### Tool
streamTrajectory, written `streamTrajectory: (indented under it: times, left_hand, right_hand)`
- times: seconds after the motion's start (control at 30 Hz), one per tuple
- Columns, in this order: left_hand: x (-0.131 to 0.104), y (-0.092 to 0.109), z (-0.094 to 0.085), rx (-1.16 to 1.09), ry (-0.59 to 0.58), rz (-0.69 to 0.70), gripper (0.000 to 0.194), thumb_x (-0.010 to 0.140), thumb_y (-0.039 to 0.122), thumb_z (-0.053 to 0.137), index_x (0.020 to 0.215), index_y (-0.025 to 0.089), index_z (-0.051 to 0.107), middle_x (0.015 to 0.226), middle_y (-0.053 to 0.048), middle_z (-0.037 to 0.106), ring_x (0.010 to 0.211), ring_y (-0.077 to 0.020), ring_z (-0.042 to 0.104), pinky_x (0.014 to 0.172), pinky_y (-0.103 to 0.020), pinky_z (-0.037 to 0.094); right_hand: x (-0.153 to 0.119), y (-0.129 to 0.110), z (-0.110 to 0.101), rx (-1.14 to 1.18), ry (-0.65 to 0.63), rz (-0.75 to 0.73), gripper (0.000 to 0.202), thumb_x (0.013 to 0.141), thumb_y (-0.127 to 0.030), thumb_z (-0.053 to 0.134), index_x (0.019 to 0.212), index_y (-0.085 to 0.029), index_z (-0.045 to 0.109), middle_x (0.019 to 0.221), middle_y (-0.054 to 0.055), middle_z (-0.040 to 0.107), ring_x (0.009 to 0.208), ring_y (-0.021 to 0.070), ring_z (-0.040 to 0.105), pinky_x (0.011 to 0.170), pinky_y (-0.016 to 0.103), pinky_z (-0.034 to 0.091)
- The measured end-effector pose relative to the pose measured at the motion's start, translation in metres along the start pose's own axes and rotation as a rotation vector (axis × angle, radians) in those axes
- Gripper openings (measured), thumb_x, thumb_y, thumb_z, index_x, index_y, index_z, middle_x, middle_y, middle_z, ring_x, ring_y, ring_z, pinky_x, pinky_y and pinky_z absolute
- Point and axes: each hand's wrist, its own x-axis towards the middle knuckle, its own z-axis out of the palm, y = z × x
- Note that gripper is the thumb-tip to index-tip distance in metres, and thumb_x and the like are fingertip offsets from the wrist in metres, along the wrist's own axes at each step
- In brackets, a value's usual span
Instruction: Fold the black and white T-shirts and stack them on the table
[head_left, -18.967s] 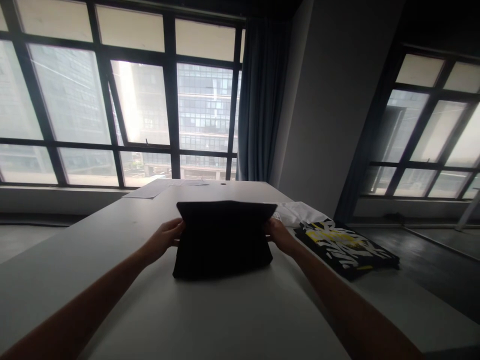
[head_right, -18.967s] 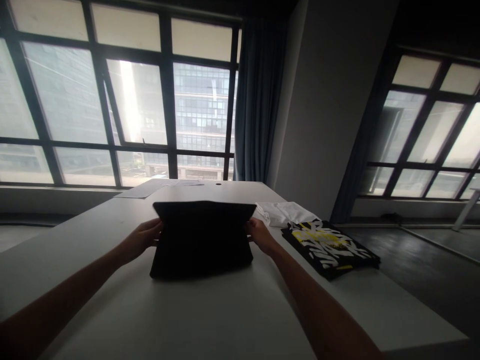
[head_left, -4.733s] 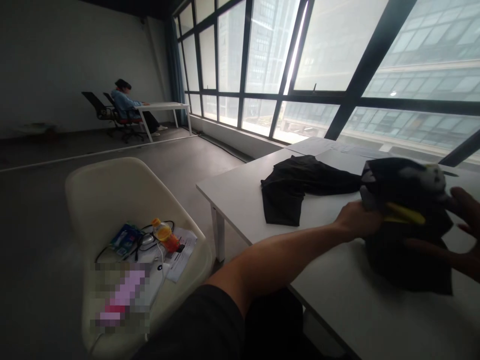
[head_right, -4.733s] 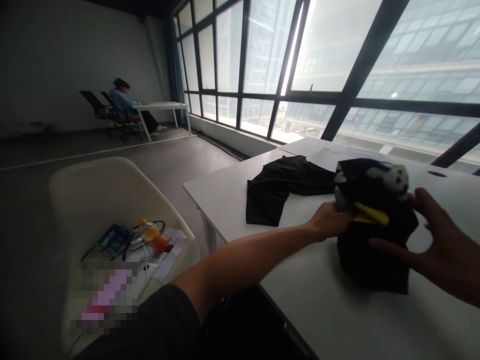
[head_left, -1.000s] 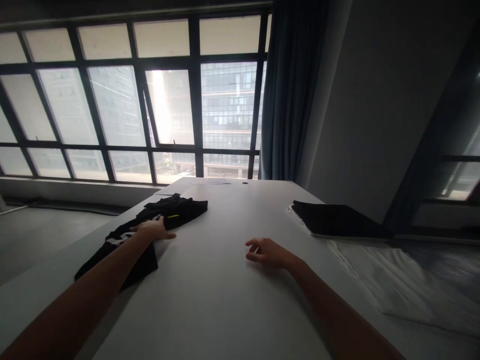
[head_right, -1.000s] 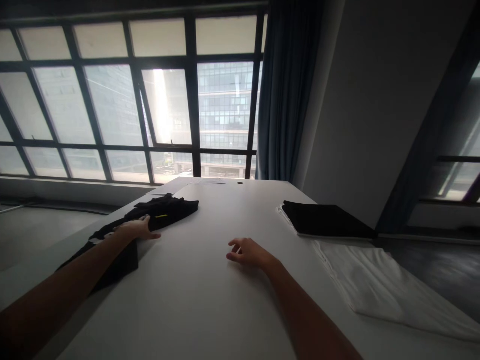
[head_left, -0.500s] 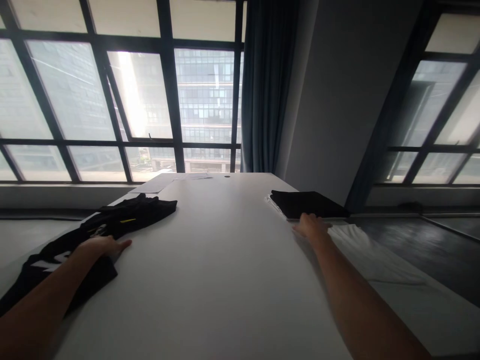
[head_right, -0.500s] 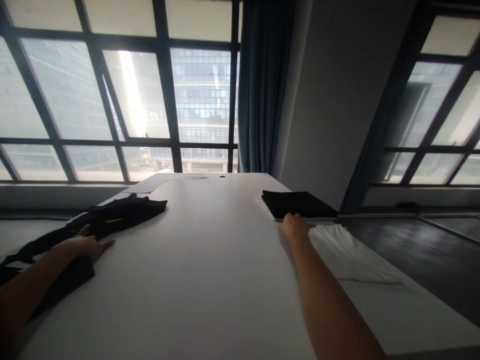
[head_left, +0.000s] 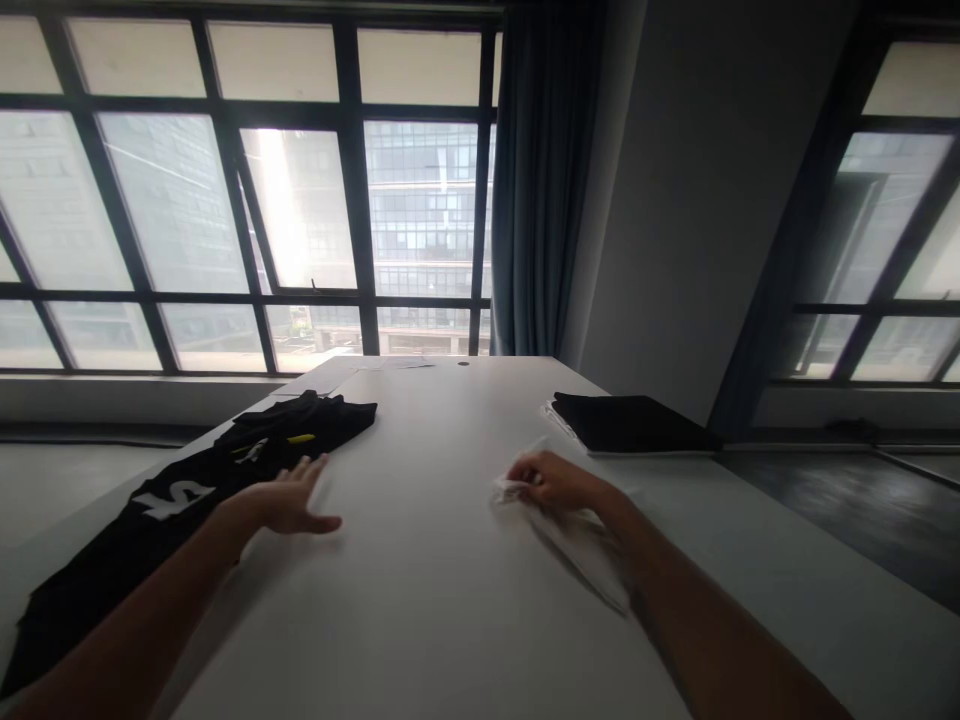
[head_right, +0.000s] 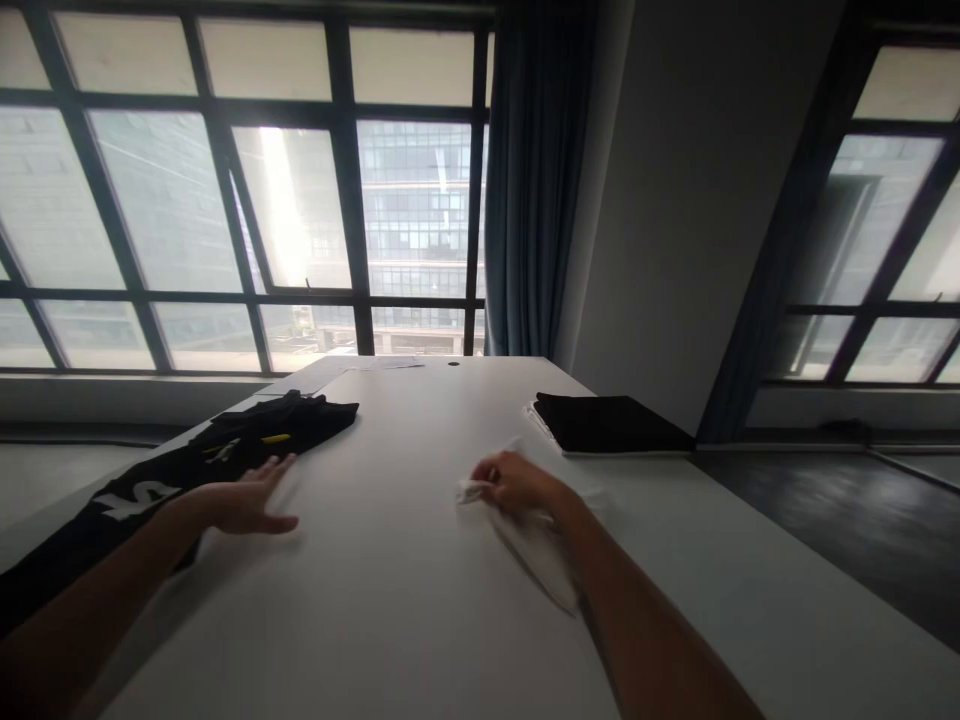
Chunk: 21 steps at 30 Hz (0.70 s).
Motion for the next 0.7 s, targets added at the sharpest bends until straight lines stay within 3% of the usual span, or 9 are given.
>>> streamTrajectory:
  times: [0.07,0.1,0.17,0.23,0.3,0.37,0.47,0.63,0.7]
  left_hand:
    - [-0.005,0.045,0.007,-0.017,-0.251,0.283,0.126,0.061,0.074,0.066,0.158,0.012,0.013,0.161,-0.027,0.015,0.144,-0.0424,0.031,0.110,-0.053,0.034]
    - [-0.008,0.065,0.011,-0.016,-0.256,0.373,0.127,0.062,0.071,0.067,0.158,0.014,0.008,0.162,-0.025,0.010,0.147,-0.0411,0.025,0.112,-0.055,0.031]
    - [-0.012,0.095,0.022,-0.027,-0.127,0.454,0.117,0.067,0.063,0.071,0.158,0.021,0.011,0.164,-0.020,0.012,0.148,-0.0413,0.019,0.113,-0.065,0.022]
    - [-0.016,0.111,0.032,-0.077,0.063,0.534,0.080,0.082,0.052,0.062,0.152,0.026,0.034,0.161,-0.015,0.030,0.146,-0.0368,0.029,0.114,-0.064,0.021]
    - [-0.017,0.113,0.038,-0.132,0.213,0.604,0.045,0.092,0.042,0.052,0.133,0.025,0.058,0.144,-0.013,0.056,0.131,-0.0308,0.051,0.110,-0.053,0.035]
    - [-0.018,0.108,0.037,-0.179,0.314,0.643,0.029,0.095,0.037,0.048,0.107,0.023,0.069,0.114,-0.010,0.071,0.105,-0.0247,0.064,0.095,-0.040,0.048]
    - [-0.018,0.099,0.027,-0.294,0.473,0.644,0.023,0.094,0.037,0.051,0.089,0.022,0.068,0.088,-0.005,0.070,0.084,-0.0198,0.064,0.079,-0.031,0.050]
    - [-0.025,0.096,0.009,-0.595,0.816,0.520,0.026,0.090,0.043,0.056,0.102,0.021,0.062,0.096,-0.007,0.064,0.086,-0.0204,0.062,0.081,-0.034,0.052]
    - [-0.031,0.098,0.008,-0.569,0.808,0.488,0.028,0.087,0.046,0.060,0.100,0.021,0.061,0.095,-0.007,0.063,0.083,-0.0208,0.062,0.078,-0.035,0.051]
  right_hand:
    - [0.006,-0.037,0.024,0.096,0.060,-0.252,0.021,0.076,-0.013,0.063,0.093,-0.020,0.074,0.101,0.005,0.071,0.085,0.0167,0.064,0.077,0.028,0.050]
    - [0.008,-0.051,0.036,0.097,0.098,-0.326,0.024,0.075,-0.009,0.061,0.093,-0.019,0.074,0.103,0.005,0.069,0.086,0.0159,0.063,0.078,0.028,0.050]
    - [0.012,-0.066,0.056,0.057,0.153,-0.399,0.028,0.069,-0.001,0.061,0.088,-0.018,0.072,0.096,0.004,0.068,0.082,0.0146,0.061,0.077,0.027,0.049]
    - [0.016,-0.068,0.069,0.033,0.184,-0.390,0.026,0.065,0.002,0.063,0.082,-0.017,0.070,0.087,0.003,0.067,0.076,0.0137,0.058,0.073,0.026,0.048]
    - [0.018,-0.063,0.072,0.083,0.212,-0.336,0.019,0.064,-0.002,0.070,0.077,-0.017,0.068,0.079,0.001,0.065,0.071,0.0132,0.057,0.068,0.026,0.047]
    - [0.019,-0.056,0.067,0.209,0.238,-0.279,0.015,0.065,-0.013,0.077,0.074,-0.017,0.067,0.074,0.000,0.064,0.067,0.0132,0.057,0.064,0.026,0.047]
    - [0.018,-0.050,0.051,0.482,0.271,-0.229,0.025,0.066,-0.033,0.083,0.073,-0.017,0.065,0.069,-0.001,0.064,0.064,0.0142,0.059,0.062,0.029,0.051]
    - [0.013,-0.053,0.033,0.784,0.390,-0.230,0.040,0.059,-0.048,0.087,0.070,-0.019,0.060,0.064,-0.003,0.062,0.060,0.0135,0.060,0.059,0.030,0.054]
    - [0.013,-0.053,0.033,0.831,0.450,-0.213,0.043,0.058,-0.049,0.087,0.069,-0.019,0.059,0.064,-0.004,0.061,0.060,0.0126,0.059,0.057,0.028,0.052]
